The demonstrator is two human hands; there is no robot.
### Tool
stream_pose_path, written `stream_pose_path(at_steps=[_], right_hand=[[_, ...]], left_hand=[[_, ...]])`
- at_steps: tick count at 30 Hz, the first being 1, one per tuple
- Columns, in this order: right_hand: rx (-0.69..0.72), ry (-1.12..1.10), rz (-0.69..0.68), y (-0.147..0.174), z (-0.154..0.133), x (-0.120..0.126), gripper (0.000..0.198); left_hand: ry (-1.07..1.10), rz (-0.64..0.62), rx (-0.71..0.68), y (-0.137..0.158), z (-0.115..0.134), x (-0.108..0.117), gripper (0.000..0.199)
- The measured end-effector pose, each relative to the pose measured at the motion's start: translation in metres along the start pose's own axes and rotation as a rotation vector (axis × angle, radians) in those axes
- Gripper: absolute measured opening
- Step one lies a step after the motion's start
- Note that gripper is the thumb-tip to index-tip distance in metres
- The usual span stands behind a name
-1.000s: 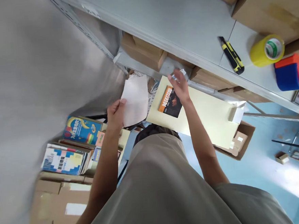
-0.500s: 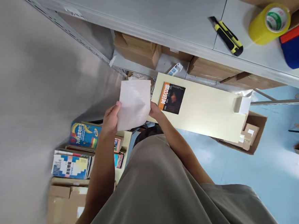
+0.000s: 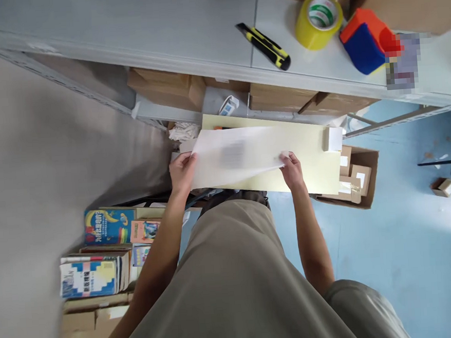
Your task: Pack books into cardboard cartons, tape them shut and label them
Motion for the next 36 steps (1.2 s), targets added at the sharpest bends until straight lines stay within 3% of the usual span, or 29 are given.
stream_pose_path(at_steps=[5,9,13,16,20,24,29,33,36], right_hand=[[0.142,0.118,0.143,-0.017,0.007,0.088,0.045],[0.203,0.326,0.226,-0.043,0.021,0.137,0.046],[0.132,0.491,0.239,-0.08,0.045,0.167,0.041],[0.067,0.535,0.18,-0.109,0.067,0.179,0.034],[0.056,0.673,0.117,-0.134,0.094,0.185,0.031],[0.047,0.815,0.115,-0.143,0.111,0.181,0.032],[0.004,0.961,0.231,-0.14,0.117,0.171,0.014],[0.124,1.032,0.311,-0.131,0.114,0.162,0.024],[0.192,1.041,0.23,-0.121,0.109,0.138,0.016]], left_hand=[[-0.121,-0.062,-0.04,0.034,-0.021,-0.084,0.026],[-0.284,-0.13,-0.061,0.064,-0.045,-0.145,0.026],[-0.561,-0.232,-0.174,0.086,-0.073,-0.181,0.054],[-0.756,-0.306,-0.212,0.094,-0.091,-0.185,0.079],[-0.934,-0.334,-0.206,0.091,-0.106,-0.174,0.088],[-1.064,-0.422,-0.219,0.081,-0.116,-0.162,0.09],[-1.185,-0.562,-0.259,0.073,-0.124,-0.157,0.084],[-1.202,-0.591,-0.298,0.069,-0.126,-0.156,0.08],[-1.218,-0.603,-0.324,0.066,-0.124,-0.154,0.076]])
Point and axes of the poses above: each hand's wrist, its own y-axis away from the middle knuckle, its own x-axis out of the back of the hand, z = x × y, the point moved 1 cm from there along -y, towards the middle knuckle, and after that the axes turned 13 degrees about z, right-handed, at the moved point
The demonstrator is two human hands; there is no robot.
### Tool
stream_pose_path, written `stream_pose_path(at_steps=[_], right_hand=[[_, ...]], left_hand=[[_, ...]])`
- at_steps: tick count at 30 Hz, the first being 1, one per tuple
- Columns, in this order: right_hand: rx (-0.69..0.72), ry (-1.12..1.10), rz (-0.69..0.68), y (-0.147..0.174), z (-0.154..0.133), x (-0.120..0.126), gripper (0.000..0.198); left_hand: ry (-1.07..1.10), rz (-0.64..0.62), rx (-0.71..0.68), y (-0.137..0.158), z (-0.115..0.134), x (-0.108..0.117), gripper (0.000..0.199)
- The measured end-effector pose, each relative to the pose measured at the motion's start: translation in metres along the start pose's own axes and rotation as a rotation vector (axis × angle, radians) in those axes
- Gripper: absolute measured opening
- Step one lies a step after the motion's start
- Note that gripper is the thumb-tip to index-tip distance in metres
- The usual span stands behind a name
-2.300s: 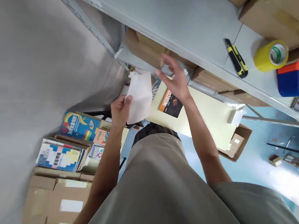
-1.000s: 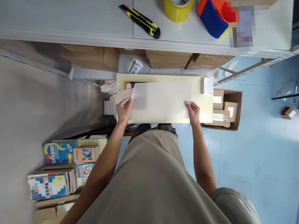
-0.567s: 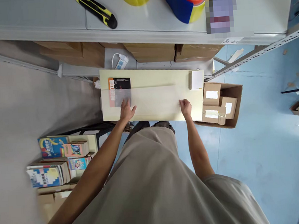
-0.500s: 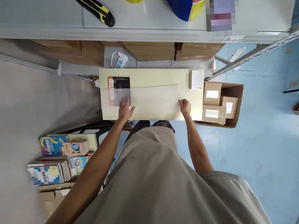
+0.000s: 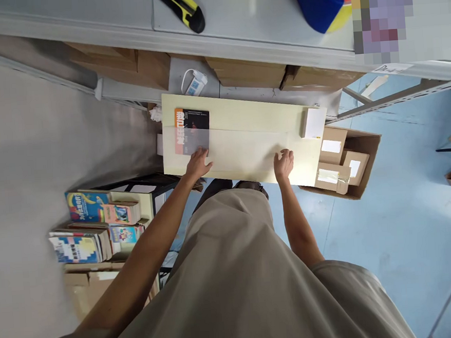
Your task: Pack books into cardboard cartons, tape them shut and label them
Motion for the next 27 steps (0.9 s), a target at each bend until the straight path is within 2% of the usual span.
stream_pose_path(at_steps=[3,7,10,13,16,20,23,25,27], right_hand=[[0.108,-0.062,-0.146,0.018,-0.046,-0.015,0.016],[0.286,-0.131,-0.398,0.061,-0.134,-0.05,0.021],[0.449,-0.122,-0.544,0.098,-0.198,-0.078,0.021],[0.507,-0.029,-0.598,0.124,-0.243,-0.101,0.023],[0.449,0.067,-0.608,0.136,-0.265,-0.115,0.023],[0.323,0.147,-0.616,0.142,-0.271,-0.123,0.027],[0.272,0.166,-0.606,0.144,-0.274,-0.124,0.028],[0.256,0.173,-0.601,0.146,-0.276,-0.124,0.026],[0.245,0.178,-0.591,0.147,-0.279,-0.124,0.026]], left_hand=[[-0.012,-0.009,-0.013,-0.001,-0.004,0.006,0.069],[0.057,-0.014,-0.018,-0.008,-0.02,0.015,0.061],[0.198,0.004,-0.006,-0.021,-0.04,0.019,0.05],[0.44,0.049,0.055,-0.036,-0.061,0.019,0.04],[0.621,0.053,0.134,-0.046,-0.078,0.016,0.036],[0.648,0.06,0.136,-0.057,-0.093,0.017,0.033],[0.604,0.224,0.141,-0.077,-0.1,0.028,0.037],[0.57,0.345,0.164,-0.099,-0.1,0.038,0.048],[0.542,0.402,0.209,-0.123,-0.098,0.048,0.061]])
Point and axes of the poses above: each hand's wrist, its own y-axis away from the middle knuckle, its own x-axis out of the back of the hand, z = x × y, the point moved 1 cm from there along -y, towards the middle knuckle, and after that the axes turned 13 degrees about z, right-handed, at the moved point
